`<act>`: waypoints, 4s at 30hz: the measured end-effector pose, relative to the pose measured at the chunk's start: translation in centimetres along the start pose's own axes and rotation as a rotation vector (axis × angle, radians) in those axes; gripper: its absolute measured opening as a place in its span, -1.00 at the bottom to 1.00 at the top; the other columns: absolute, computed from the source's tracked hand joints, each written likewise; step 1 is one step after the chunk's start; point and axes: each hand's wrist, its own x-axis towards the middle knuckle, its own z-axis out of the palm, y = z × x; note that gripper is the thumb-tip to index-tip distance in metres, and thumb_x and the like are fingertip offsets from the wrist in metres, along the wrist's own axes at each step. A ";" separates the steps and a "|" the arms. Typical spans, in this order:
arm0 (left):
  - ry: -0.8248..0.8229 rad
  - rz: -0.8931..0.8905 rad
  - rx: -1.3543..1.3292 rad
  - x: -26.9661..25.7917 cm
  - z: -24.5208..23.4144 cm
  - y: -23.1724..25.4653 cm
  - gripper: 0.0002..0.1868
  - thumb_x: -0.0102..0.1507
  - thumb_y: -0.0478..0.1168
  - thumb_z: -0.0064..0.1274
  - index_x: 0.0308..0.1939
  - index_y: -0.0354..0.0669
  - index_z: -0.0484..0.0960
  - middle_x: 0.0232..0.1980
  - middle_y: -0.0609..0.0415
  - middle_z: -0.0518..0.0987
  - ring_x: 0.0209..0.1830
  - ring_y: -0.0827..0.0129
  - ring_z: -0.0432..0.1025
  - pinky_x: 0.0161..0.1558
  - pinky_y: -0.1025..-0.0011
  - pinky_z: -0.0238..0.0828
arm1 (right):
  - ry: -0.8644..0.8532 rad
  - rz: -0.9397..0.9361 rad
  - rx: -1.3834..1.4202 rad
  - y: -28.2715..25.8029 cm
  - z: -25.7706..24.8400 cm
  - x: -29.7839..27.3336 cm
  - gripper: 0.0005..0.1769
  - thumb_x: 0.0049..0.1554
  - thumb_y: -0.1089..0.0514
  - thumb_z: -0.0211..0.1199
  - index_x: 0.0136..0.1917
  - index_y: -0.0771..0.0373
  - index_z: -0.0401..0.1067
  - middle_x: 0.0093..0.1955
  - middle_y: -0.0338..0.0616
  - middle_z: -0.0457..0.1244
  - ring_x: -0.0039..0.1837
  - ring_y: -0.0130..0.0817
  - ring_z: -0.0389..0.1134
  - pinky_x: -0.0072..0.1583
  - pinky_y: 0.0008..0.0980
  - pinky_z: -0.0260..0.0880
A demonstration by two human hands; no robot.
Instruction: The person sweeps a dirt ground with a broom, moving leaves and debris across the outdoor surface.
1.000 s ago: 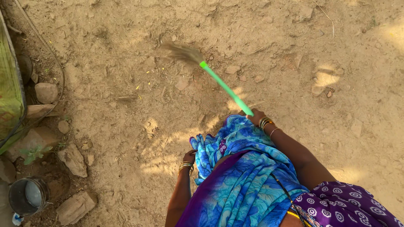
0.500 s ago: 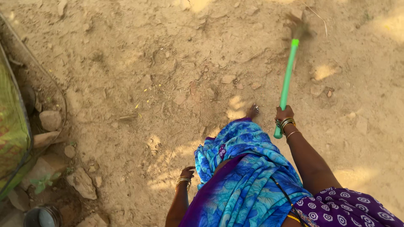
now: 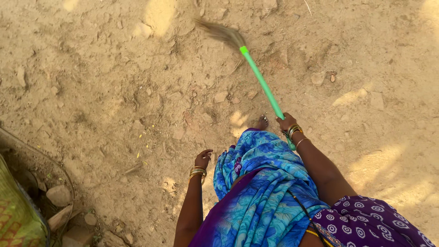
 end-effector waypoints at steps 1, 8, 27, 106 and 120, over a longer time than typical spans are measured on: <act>-0.009 0.009 0.017 0.7 0.4 0.9 -0.68 0.28 -0.20 0.01 0.07 0.12 0.74 -0.19 0.16 0.73 -0.28 0.43 0.59 -0.08 0.41 0.51 | 0.015 0.096 0.128 0.6 -1.4 0.3 -0.60 0.20 -0.03 0.28 0.19 0.23 0.38 -0.32 -0.04 0.29 -0.41 -0.30 0.28 -0.38 -0.21 0.31; -0.117 -0.114 0.218 3.4 2.3 6.1 -0.69 0.28 -0.15 0.03 0.06 0.14 0.76 -0.26 0.08 0.72 -0.27 0.45 0.60 -0.13 0.39 0.53 | 0.242 0.287 0.305 3.3 -12.4 3.0 -0.62 0.24 -0.04 0.26 0.10 0.32 0.40 -0.33 -0.04 0.27 -0.43 -0.33 0.25 -0.39 -0.25 0.28; -0.160 -0.042 0.442 11.9 6.2 20.7 -0.63 0.26 -0.08 0.14 0.15 0.03 0.70 0.01 -0.04 0.73 -0.03 0.23 0.60 0.05 0.30 0.50 | 0.084 0.055 -0.010 -3.2 -13.8 7.5 -0.51 0.22 -0.15 0.21 0.22 0.24 0.36 -0.25 0.05 0.39 -0.32 -0.15 0.44 -0.20 -0.11 0.48; -0.382 0.017 0.645 46.8 34.3 72.4 -0.51 0.19 -0.02 0.21 0.16 -0.09 0.68 0.02 -0.11 0.73 0.00 0.16 0.64 0.04 0.26 0.54 | 0.295 0.081 0.018 -19.6 -56.8 40.3 -0.50 0.21 -0.19 0.13 0.26 0.16 0.30 -0.12 0.21 0.40 -0.01 0.23 0.46 0.06 0.16 0.44; -0.559 0.167 0.596 58.4 41.6 89.5 -0.49 0.16 -0.01 0.28 0.15 -0.10 0.68 0.06 -0.09 0.74 0.04 0.22 0.62 0.10 0.31 0.51 | 0.516 0.509 0.527 -22.6 -71.7 49.6 -0.54 0.24 -0.13 0.24 0.08 0.35 0.42 -0.24 0.10 0.37 -0.34 -0.15 0.42 -0.27 -0.12 0.46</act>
